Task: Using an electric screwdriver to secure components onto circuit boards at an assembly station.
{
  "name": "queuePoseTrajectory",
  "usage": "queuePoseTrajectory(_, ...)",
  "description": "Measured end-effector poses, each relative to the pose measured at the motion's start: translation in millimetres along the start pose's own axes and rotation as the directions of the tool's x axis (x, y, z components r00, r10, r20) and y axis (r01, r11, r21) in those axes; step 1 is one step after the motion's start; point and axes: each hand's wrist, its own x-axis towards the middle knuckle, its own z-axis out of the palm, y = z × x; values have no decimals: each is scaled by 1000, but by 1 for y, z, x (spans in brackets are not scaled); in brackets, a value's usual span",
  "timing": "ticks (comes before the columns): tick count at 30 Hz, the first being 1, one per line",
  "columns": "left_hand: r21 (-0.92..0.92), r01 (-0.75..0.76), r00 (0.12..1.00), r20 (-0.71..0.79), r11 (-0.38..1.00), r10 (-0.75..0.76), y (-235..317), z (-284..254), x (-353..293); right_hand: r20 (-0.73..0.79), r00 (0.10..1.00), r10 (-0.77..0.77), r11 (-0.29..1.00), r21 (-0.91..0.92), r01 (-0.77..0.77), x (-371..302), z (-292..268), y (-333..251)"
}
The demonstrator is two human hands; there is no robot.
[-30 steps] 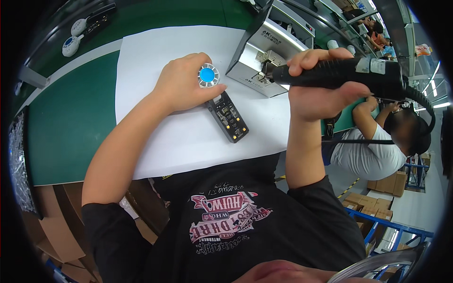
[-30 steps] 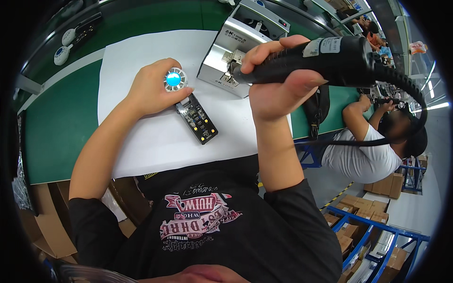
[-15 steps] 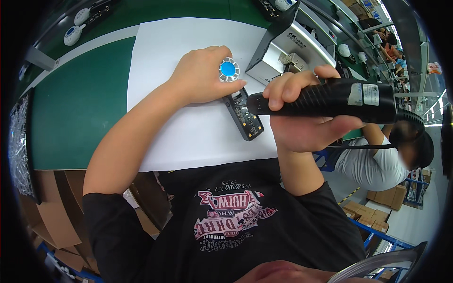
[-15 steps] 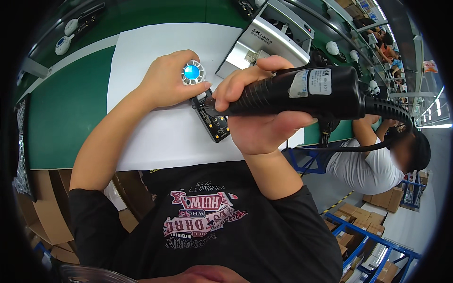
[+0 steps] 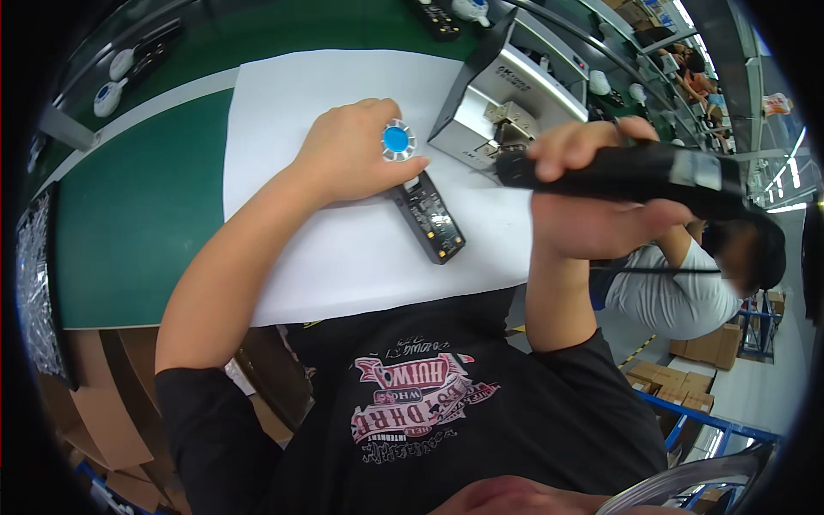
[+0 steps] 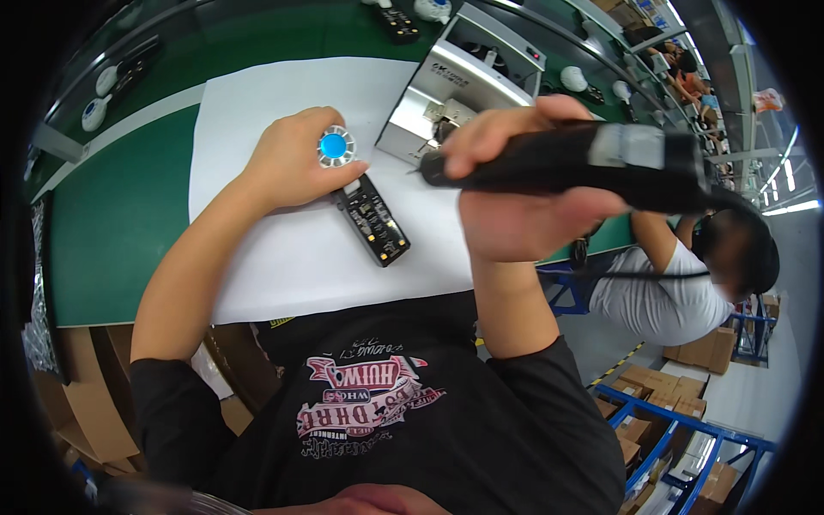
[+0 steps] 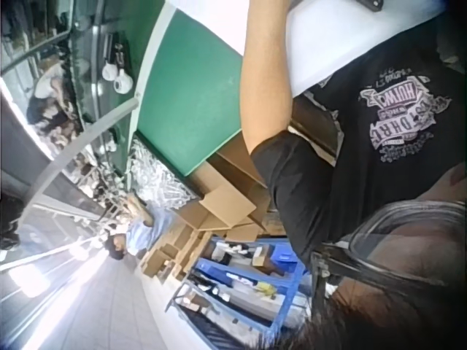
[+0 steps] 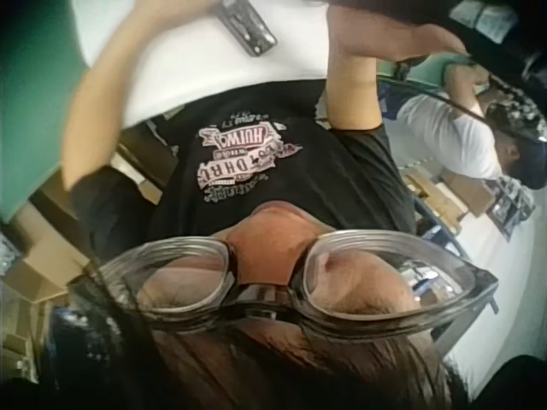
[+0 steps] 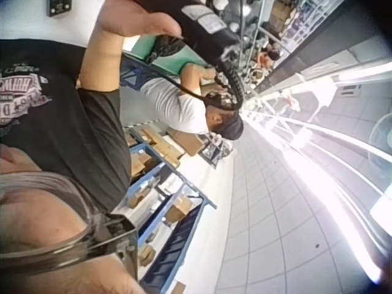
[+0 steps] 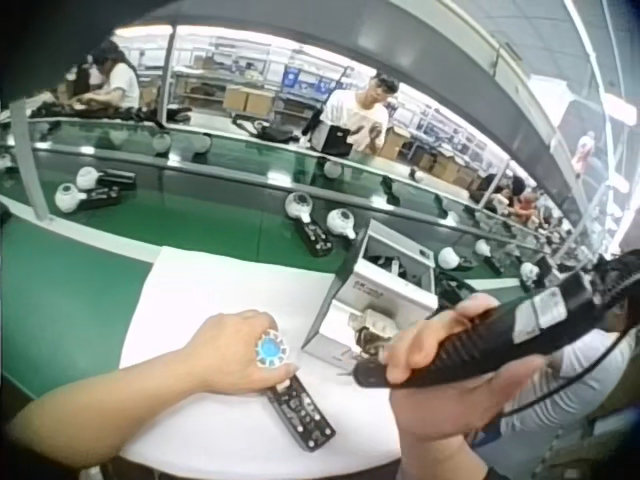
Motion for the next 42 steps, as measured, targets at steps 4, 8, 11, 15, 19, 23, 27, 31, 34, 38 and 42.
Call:
queuePoseTrajectory(4,5,20,1000,13,1000,-20,1,-1,-1,-143,971,-193,949,-279,148,18,-5,-10)
queuePoseTrajectory(8,-6,47,999,5,999,-47,-2,1,0,-161,981,-110,877,-481,19,8,-8,13)
queuePoseTrajectory(11,-5,67,997,-28,998,-67,-7,1,-2,-100,995,-17,969,-248,-9,1,-9,7)
queuePoseTrajectory(15,-25,74,997,-31,997,-75,-10,1,0,-90,992,86,995,-41,-90,-23,6,-9)
queuePoseTrajectory(19,-27,56,998,-28,998,-57,-10,3,0,-37,990,136,991,5,-136,-44,2,-15)
queuePoseTrajectory(23,-26,42,996,-74,999,-44,-12,6,-2,-3,990,139,990,1,-139,-54,-5,-13)
queuePoseTrajectory(27,-13,51,996,-68,999,-52,-13,5,0,-18,989,148,989,0,-148,-58,-4,-8)
queuePoseTrajectory(31,-11,40,996,-84,999,-40,-14,6,-1,-6,986,165,986,8,-165,-60,-2,-7)
queuePoseTrajectory(34,-71,39,997,-63,997,-43,-11,0,1,17,983,183,983,33,-183,-60,-1,-4)
queuePoseTrajectory(38,-67,-1,998,-69,998,-4,-16,0,-4,28,984,179,981,70,-180,-47,-2,-6)
queuePoseTrajectory(42,-67,46,998,-35,997,-49,-7,-1,-4,-37,998,46,999,1,-46,-15,-8,-15)
